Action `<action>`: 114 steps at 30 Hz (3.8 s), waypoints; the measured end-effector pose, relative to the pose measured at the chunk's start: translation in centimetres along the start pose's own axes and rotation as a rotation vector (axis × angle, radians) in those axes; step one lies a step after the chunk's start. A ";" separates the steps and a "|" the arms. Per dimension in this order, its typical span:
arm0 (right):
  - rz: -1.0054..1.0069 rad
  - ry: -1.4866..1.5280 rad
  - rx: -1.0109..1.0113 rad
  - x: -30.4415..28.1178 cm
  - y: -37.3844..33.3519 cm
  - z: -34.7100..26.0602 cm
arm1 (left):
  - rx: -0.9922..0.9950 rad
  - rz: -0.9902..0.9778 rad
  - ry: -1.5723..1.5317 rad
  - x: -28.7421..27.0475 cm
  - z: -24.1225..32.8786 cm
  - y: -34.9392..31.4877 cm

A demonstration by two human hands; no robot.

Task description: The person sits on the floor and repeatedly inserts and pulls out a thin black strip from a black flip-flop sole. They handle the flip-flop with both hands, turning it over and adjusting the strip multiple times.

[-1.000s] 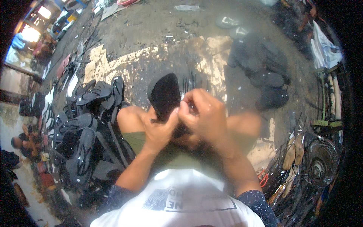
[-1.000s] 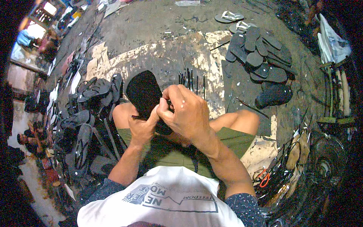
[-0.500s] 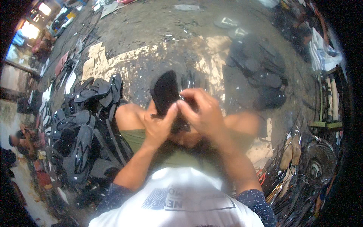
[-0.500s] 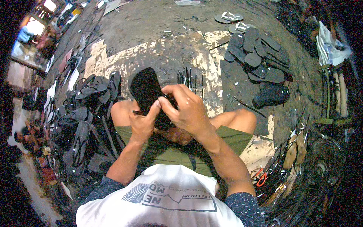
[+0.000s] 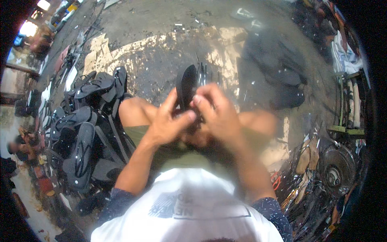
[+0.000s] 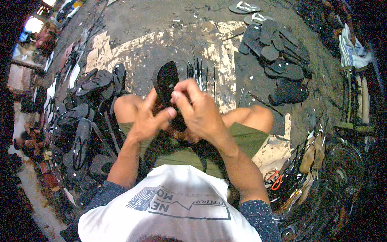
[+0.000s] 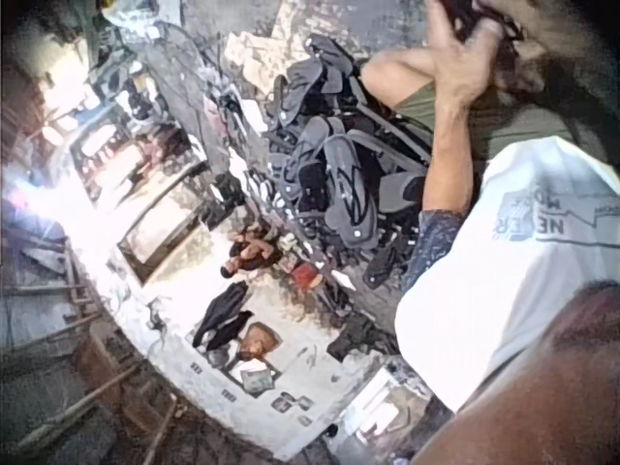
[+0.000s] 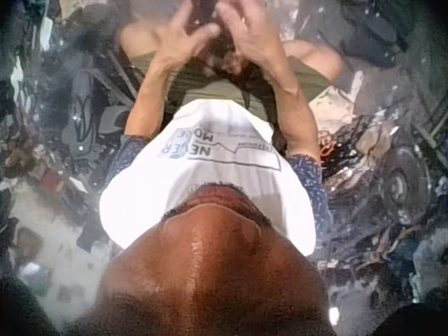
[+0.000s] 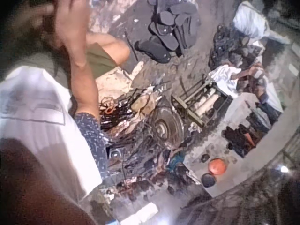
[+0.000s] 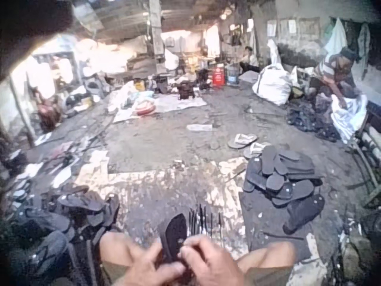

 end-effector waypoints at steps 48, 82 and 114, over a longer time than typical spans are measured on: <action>0.193 0.025 -0.083 0.4 1.0 8.8 | 0.113 0.422 -0.576 -2.5 -1.4 -0.6; -0.040 -0.035 -0.030 -4.5 -1.0 11.3 | -0.107 0.423 -0.481 -5.0 -0.2 0.3; -0.216 0.303 0.211 1.4 -1.1 2.2 | 0.104 0.611 -0.457 -5.0 0.4 2.4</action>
Point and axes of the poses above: each hand's wrist, its own y-axis towards the middle knuckle, its own x-axis out of the palm, z = x × y, the point moved 1 cm from there along y, towards the middle knuckle, and after that the axes turned 10 degrees about -y, right-handed, at the moved point
